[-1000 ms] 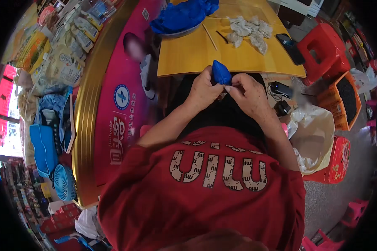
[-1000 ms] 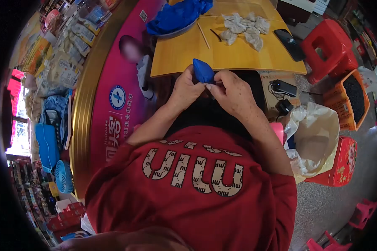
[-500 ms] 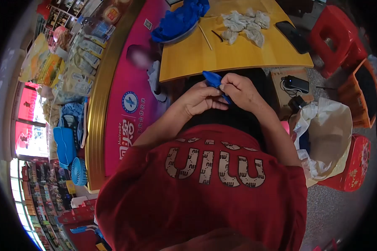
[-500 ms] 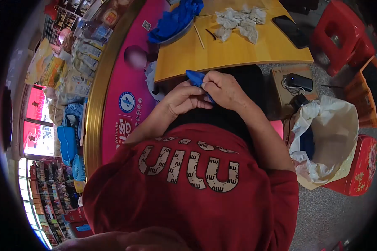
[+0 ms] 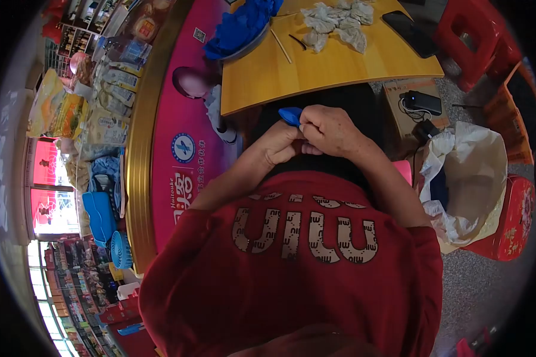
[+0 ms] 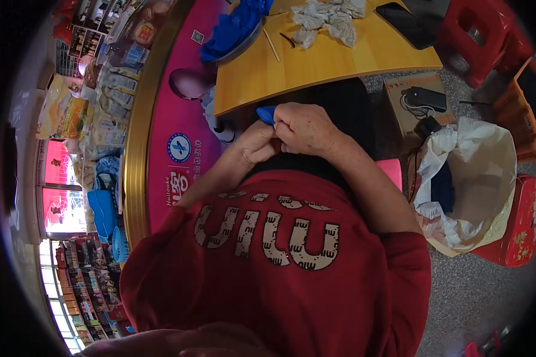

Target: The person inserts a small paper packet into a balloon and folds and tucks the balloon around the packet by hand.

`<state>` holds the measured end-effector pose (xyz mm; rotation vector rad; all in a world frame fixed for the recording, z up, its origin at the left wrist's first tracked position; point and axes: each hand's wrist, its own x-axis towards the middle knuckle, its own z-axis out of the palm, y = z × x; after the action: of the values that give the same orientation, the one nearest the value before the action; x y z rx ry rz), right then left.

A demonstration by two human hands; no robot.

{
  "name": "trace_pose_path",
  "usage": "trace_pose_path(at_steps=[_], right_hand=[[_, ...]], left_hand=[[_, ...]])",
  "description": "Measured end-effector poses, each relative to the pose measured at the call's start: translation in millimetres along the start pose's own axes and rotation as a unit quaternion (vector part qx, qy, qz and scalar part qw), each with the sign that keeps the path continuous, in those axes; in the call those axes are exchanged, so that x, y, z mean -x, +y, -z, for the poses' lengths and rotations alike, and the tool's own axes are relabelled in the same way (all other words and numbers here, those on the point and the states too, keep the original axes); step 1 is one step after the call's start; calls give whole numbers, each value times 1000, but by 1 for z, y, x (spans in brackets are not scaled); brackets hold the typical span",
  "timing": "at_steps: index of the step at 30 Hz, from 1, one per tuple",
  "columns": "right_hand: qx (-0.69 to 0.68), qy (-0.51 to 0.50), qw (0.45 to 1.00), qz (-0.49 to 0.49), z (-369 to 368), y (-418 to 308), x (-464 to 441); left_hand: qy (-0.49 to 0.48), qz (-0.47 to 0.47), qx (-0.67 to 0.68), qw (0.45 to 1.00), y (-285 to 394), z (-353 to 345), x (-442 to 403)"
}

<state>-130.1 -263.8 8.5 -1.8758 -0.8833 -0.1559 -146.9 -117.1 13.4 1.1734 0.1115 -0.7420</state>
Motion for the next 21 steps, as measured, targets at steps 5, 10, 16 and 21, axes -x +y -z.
trace_pose_path(at_steps=[5, 10, 16, 21], right_hand=[[-219, 154, 953, -139, 9, 13, 0], [-452, -21, 828, -332, 26, 10, 0], [-565, 50, 768, -297, -4, 3, 2], [-648, 101, 696, -293, -11, 3, 3]], left_hand=[[13, -81, 120, 989, 11, 7, 3], [54, -181, 68, 980, 16, 8, 6], [142, -294, -39, 944, 18, -5, 5], [157, -292, -87, 940, 11, -9, 6]])
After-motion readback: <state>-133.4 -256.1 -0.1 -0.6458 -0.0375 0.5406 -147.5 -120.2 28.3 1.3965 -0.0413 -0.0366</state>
